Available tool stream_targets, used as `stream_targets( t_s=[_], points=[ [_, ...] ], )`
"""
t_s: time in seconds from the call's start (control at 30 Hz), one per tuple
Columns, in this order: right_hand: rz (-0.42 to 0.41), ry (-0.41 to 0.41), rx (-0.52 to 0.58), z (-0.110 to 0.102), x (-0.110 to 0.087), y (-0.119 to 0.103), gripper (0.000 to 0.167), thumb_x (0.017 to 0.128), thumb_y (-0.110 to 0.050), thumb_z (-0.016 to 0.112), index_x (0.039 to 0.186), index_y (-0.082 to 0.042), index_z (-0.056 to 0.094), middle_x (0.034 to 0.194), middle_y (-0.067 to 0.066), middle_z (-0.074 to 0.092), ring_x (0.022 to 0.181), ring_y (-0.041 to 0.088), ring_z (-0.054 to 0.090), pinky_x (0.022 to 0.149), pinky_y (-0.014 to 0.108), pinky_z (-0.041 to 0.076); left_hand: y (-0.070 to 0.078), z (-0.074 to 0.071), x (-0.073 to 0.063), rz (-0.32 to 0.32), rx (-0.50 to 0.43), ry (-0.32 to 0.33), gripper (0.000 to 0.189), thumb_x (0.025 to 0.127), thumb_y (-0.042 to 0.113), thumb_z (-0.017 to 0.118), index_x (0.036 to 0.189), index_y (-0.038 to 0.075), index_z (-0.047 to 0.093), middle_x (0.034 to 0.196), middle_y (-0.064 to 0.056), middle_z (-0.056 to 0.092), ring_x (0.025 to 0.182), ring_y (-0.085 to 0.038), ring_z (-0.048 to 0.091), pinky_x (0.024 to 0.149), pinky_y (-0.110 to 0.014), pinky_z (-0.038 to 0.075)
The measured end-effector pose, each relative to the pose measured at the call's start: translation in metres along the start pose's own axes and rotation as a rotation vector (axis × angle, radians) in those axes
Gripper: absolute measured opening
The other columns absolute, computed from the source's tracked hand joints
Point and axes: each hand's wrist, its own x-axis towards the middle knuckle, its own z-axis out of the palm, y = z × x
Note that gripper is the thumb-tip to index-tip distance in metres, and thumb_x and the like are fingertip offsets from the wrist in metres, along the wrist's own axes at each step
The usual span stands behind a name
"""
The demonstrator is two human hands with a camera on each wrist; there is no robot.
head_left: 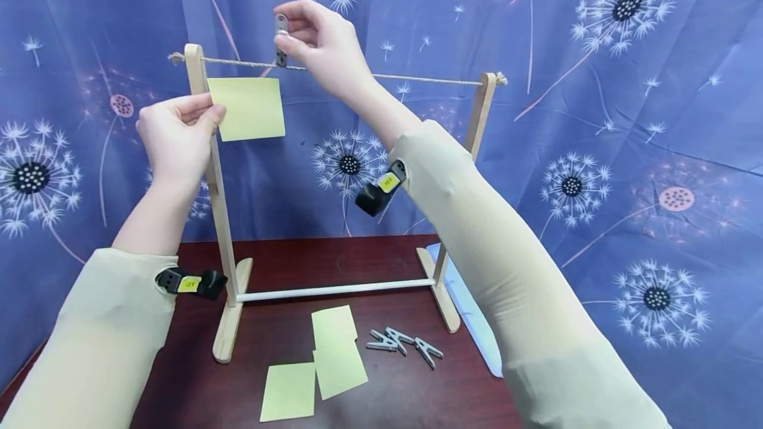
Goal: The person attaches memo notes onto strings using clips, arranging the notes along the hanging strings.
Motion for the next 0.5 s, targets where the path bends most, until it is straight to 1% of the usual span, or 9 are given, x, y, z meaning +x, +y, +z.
stream_targets(
  t_s=[0.07, 0.23, 0.3, 0.37, 0.5],
  points=[
    [0.017, -0.014, -0.024, 0.005, 0.006, -0.005, 0.037, 0.093, -0.008, 0.066, 0.129, -0.003, 0.059, 0.120, 0.010, 0.064, 0.107, 0.012, 0.065, 0.088, 0.012, 0.048, 0.003, -0.001, 0.004, -0.009, 0.004, -0.001, 0.034, 0.087, 0.021, 0.074, 0.116, 0.004, 0.071, 0.107, -0.005, 0.073, 0.071, 0.015, 0.061, 0.082, -0.016, 0.054],
    [0.051, -0.032, -0.099, 0.018, 0.019, -0.011, 0.037, 0.094, -0.014, 0.065, 0.130, -0.007, 0.060, 0.120, 0.006, 0.064, 0.106, 0.009, 0.064, 0.086, 0.009, 0.045, 0.003, 0.000, 0.008, 0.001, 0.063, -0.012, 0.033, 0.089, 0.022, 0.072, 0.117, 0.004, 0.071, 0.108, -0.006, 0.072, 0.069, 0.016, 0.059, 0.081, -0.015, 0.054],
    [0.069, -0.031, -0.113, 0.023, 0.023, -0.012, 0.036, 0.094, -0.015, 0.065, 0.130, -0.009, 0.060, 0.118, 0.004, 0.064, 0.104, 0.008, 0.063, 0.085, 0.009, 0.044, 0.002, 0.000, 0.008, 0.018, 0.101, -0.003, 0.032, 0.090, 0.023, 0.071, 0.116, 0.005, 0.072, 0.110, -0.010, 0.072, 0.069, 0.016, 0.057, 0.078, -0.014, 0.053],
    [0.085, -0.028, -0.125, 0.028, 0.027, -0.013, 0.035, 0.094, -0.017, 0.065, 0.129, -0.010, 0.061, 0.115, 0.002, 0.065, 0.102, 0.008, 0.063, 0.084, 0.008, 0.044, 0.002, 0.000, 0.008, 0.028, 0.119, 0.006, 0.032, 0.090, 0.024, 0.070, 0.116, 0.005, 0.072, 0.111, -0.011, 0.071, 0.069, 0.016, 0.056, 0.076, -0.013, 0.053],
    [0.108, 0.000, -0.123, 0.032, 0.034, -0.015, 0.032, 0.094, -0.017, 0.066, 0.125, -0.011, 0.064, 0.111, 0.001, 0.067, 0.097, 0.006, 0.062, 0.080, 0.009, 0.045, 0.005, -0.001, 0.010, 0.042, 0.119, 0.022, 0.031, 0.091, 0.024, 0.070, 0.116, 0.006, 0.072, 0.110, -0.011, 0.072, 0.068, 0.015, 0.056, 0.074, -0.012, 0.051]
  ],
)
